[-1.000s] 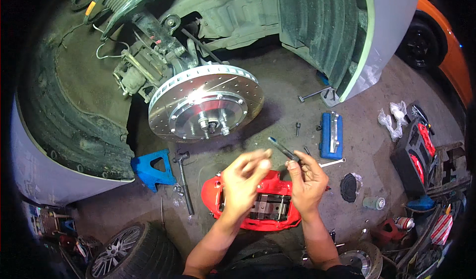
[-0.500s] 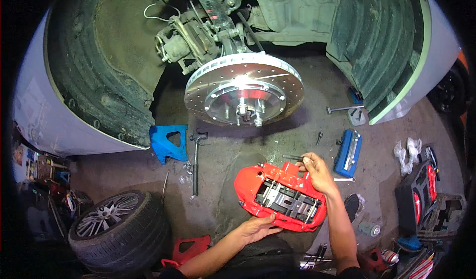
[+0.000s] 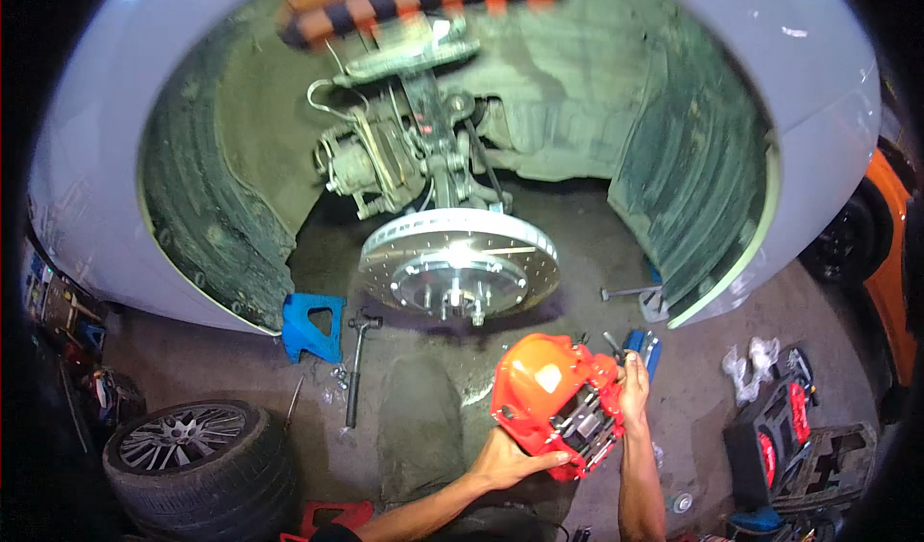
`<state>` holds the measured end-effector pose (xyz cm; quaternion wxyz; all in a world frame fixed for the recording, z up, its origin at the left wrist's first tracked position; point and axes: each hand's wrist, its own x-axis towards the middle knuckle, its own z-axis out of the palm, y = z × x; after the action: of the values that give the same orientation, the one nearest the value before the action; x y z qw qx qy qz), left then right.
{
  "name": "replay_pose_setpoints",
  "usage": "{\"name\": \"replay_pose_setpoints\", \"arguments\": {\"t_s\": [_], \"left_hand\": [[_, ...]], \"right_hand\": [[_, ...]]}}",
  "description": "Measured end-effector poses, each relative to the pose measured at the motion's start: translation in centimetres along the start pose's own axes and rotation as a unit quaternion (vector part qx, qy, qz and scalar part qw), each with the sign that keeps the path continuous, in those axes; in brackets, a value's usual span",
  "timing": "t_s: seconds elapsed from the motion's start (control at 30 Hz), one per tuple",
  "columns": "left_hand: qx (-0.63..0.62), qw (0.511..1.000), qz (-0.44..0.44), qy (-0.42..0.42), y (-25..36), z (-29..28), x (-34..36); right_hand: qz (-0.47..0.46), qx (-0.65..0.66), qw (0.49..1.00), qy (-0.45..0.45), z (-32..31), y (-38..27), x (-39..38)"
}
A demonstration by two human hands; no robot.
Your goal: Install a new brake rotor and brake caliper on a vehicle.
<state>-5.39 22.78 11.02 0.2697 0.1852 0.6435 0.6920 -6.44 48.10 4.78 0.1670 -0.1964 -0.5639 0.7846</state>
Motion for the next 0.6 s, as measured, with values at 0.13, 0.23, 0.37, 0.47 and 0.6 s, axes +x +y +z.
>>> {"name": "replay_pose_setpoints", "arguments": {"t_s": [0.13, 0.23, 0.37, 0.47, 0.6], "left_hand": [[0.205, 0.968, 0.098, 0.103, 5.6, 2.4, 2.4], [0.226, 0.965, 0.099, 0.093, 6.2, 3.4, 5.1], [0.299, 0.930, 0.138, 0.162, 6.9, 4.6, 10.7], [0.305, 0.921, 0.129, 0.207, 8.2, 3.2, 13.8], [0.300, 0.928, 0.094, 0.201, 7.8, 2.7, 16.3]], "right_hand": [[-0.038, -0.039, 0.999, -0.003, 1.2, -4.1, 6.0], [-0.096, -0.065, 0.993, -0.030, 0.4, -5.5, 12.2], [0.002, 0.209, 0.969, -0.128, 0.1, -4.6, 21.7], [-0.042, 0.284, 0.845, -0.452, 6.4, -6.8, 21.5], [0.006, 0.249, 0.884, -0.397, 8.3, -6.6, 23.4]]}}
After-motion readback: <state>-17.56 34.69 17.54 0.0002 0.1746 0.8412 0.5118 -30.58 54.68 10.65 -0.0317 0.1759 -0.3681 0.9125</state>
